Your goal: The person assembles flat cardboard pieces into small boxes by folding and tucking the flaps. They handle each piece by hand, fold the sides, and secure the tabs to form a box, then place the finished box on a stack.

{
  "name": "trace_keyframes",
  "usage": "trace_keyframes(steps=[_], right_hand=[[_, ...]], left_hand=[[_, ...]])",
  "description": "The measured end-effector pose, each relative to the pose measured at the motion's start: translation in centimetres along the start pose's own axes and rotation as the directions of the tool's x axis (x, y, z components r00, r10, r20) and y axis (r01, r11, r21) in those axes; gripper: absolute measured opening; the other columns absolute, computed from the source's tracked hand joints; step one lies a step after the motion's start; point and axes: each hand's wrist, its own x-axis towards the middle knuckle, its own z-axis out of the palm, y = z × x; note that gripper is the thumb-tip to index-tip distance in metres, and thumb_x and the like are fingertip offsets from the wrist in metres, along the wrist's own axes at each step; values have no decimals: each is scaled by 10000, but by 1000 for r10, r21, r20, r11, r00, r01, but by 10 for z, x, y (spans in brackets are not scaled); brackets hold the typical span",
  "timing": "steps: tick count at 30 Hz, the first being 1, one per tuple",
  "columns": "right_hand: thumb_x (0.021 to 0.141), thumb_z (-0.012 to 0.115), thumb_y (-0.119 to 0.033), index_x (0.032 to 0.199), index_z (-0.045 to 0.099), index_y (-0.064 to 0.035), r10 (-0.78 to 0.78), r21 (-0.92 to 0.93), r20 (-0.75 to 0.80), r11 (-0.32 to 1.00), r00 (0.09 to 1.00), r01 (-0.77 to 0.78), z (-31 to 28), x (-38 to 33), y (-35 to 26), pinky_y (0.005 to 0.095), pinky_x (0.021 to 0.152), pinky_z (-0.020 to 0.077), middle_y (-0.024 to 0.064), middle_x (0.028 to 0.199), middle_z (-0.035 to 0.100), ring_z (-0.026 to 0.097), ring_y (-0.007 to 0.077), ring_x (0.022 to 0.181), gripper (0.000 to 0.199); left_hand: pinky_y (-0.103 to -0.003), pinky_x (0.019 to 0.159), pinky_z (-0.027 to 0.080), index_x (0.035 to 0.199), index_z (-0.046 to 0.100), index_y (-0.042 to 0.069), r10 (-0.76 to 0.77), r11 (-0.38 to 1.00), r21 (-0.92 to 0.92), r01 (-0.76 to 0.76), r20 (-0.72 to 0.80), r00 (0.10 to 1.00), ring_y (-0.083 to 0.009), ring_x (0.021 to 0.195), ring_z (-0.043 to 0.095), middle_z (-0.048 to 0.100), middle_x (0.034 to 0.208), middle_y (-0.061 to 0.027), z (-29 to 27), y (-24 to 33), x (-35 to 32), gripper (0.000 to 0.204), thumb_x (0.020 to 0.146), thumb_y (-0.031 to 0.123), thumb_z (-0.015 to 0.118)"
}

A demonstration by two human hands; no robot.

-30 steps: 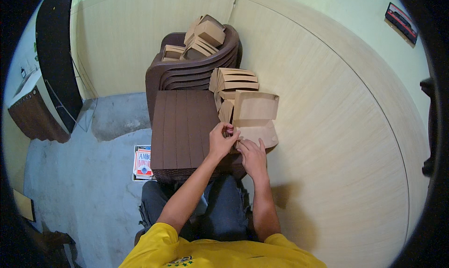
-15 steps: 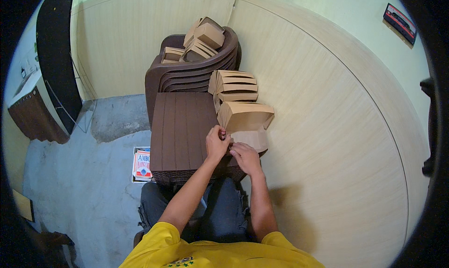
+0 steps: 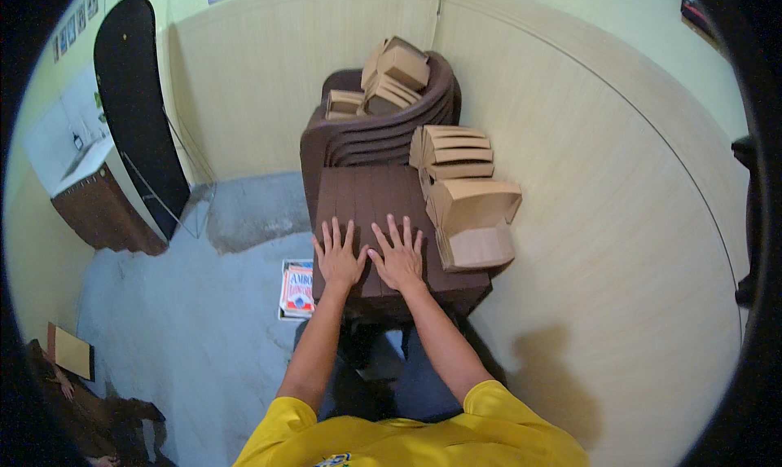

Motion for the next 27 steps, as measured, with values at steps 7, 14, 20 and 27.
trace_keyframes(steps=[7,14,20,27], right_hand=[[1076,359,-677,1732,207,-380,226,-140,313,972,922,-190,20,18,3,651,1321,37,72,1824,106,51,384,1671,736],[1076,377,-666,1745,124,-361,221,-137,297,973,929,-187,24,24,5,646,1324,57,70,1822,121,73,378,1670,778],[1075,379,-670,1745,122,-356,230,-143,309,971,923,-194,20,23,4,647,1323,60,70,1821,123,77,372,1671,783],[1073,381,-674,1739,160,-368,238,-113,284,970,929,-214,23,22,4,647,1323,62,69,1820,132,77,370,1671,765]], left_hand=[[-613,1326,33,1750,169,235,-53,998,37,47,182,982,-347,1674,108,189,1803,-140,-2,-11,1,889,1036,704,413],[-610,1329,47,1756,64,262,-55,998,25,51,167,984,-354,1669,136,221,1791,-159,-3,-10,2,923,1032,683,451],[-610,1328,34,1753,103,312,-50,998,55,39,218,975,-345,1672,127,201,1794,-166,-9,-8,2,864,1042,686,422],[-606,1327,8,1740,206,315,-49,999,8,48,217,975,-335,1678,94,164,1805,-158,-9,-8,1,810,1046,678,415]])
